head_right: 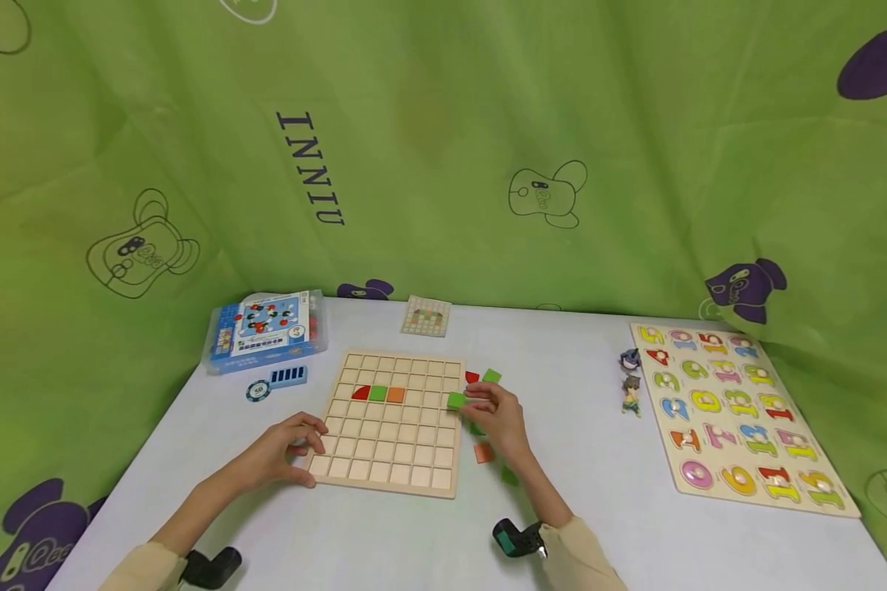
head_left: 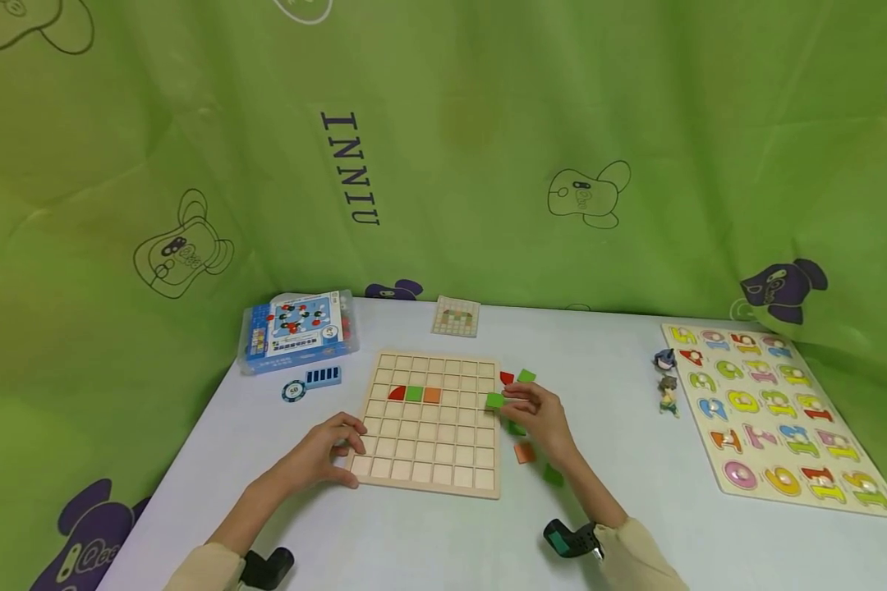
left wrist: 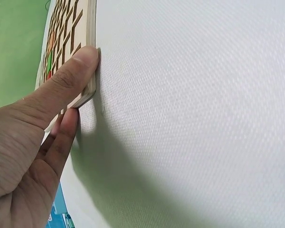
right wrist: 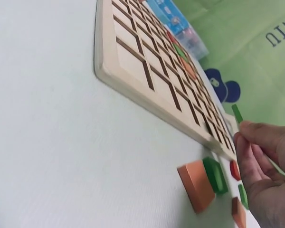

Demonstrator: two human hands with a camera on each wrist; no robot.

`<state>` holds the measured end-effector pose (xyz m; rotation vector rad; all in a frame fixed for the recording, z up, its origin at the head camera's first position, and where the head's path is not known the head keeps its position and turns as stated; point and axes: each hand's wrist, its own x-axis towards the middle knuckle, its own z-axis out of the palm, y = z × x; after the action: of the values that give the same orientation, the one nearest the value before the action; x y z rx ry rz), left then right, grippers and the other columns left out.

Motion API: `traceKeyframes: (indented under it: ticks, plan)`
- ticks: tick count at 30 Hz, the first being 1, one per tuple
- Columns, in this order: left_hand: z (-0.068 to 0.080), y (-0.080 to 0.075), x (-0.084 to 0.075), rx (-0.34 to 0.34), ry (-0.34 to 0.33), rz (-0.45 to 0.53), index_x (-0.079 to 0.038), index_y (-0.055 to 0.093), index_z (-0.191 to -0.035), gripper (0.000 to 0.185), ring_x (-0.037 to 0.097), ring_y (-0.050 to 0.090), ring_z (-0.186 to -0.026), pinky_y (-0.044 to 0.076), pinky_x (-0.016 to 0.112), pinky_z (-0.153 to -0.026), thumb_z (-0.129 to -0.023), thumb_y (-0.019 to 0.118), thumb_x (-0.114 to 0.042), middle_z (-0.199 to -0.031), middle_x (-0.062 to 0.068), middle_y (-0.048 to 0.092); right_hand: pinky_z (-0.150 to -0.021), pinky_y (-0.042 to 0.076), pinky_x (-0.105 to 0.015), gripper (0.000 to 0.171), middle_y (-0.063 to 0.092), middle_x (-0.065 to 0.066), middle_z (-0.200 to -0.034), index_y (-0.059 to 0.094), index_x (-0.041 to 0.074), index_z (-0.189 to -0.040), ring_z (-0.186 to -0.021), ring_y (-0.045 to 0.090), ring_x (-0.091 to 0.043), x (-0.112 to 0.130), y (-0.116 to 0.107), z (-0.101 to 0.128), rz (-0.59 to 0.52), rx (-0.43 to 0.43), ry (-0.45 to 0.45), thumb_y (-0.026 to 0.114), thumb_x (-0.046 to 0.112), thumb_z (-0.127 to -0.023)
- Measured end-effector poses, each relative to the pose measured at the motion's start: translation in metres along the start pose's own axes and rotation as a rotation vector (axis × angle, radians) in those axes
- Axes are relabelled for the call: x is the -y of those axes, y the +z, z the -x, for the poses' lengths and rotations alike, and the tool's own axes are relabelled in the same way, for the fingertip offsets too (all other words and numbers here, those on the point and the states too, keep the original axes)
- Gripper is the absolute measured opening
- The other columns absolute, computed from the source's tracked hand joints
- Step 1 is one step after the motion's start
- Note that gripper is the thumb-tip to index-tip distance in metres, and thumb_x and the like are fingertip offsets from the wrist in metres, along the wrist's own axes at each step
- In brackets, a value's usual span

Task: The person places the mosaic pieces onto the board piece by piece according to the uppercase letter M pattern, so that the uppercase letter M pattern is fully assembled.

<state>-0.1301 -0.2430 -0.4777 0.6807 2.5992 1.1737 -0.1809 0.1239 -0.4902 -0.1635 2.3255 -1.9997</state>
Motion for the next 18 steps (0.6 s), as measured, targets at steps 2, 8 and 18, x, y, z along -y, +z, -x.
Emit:
traceKeyframes:
  ticks: [2, 8, 18]
  plan:
    - [0.0, 0.0, 0.0, 0.001, 0.001, -0.004, -0.007, 0.062, -0.086, 0.033, 0.03, 0.05, -0.106, 0.053, 0.028, -0.081, -0.065, 0.087, -0.009, -0.119, 0.014, 0.052, -0.077, 0.054, -0.02, 0.035, 0.063, -0.024, -0.114, 0.059, -0.009, -0.116, -0.096, 0.065, -0.03, 0.001, 0.004, -0.001, -0.002, 0.003, -0.001, 0.069, -0.007, -0.083]
    - [-0.001, 0.001, 0.001, 0.004, 0.008, -0.002, -0.006, 0.062, -0.086, 0.033, 0.031, 0.051, -0.106, 0.053, 0.028, -0.081, -0.065, 0.087, -0.008, -0.119, 0.014, 0.052, -0.076, 0.054, -0.019, 0.033, 0.064, -0.023, -0.112, 0.062, -0.007, -0.114, -0.095, 0.065, -0.03, 0.003, 0.012, -0.006, 0.003, -0.002, -0.019, 0.071, -0.007, -0.081]
    - [-0.001, 0.001, 0.001, 0.003, 0.006, -0.017, -0.007, 0.062, -0.086, 0.033, 0.03, 0.051, -0.106, 0.053, 0.026, -0.081, -0.064, 0.087, -0.008, -0.119, 0.013, 0.052, -0.074, 0.055, -0.024, 0.032, 0.066, -0.019, -0.107, 0.064, -0.005, -0.11, -0.088, 0.066, -0.028, 0.004, 0.028, -0.017, 0.091, -0.01, -0.074, 0.073, -0.007, -0.08]
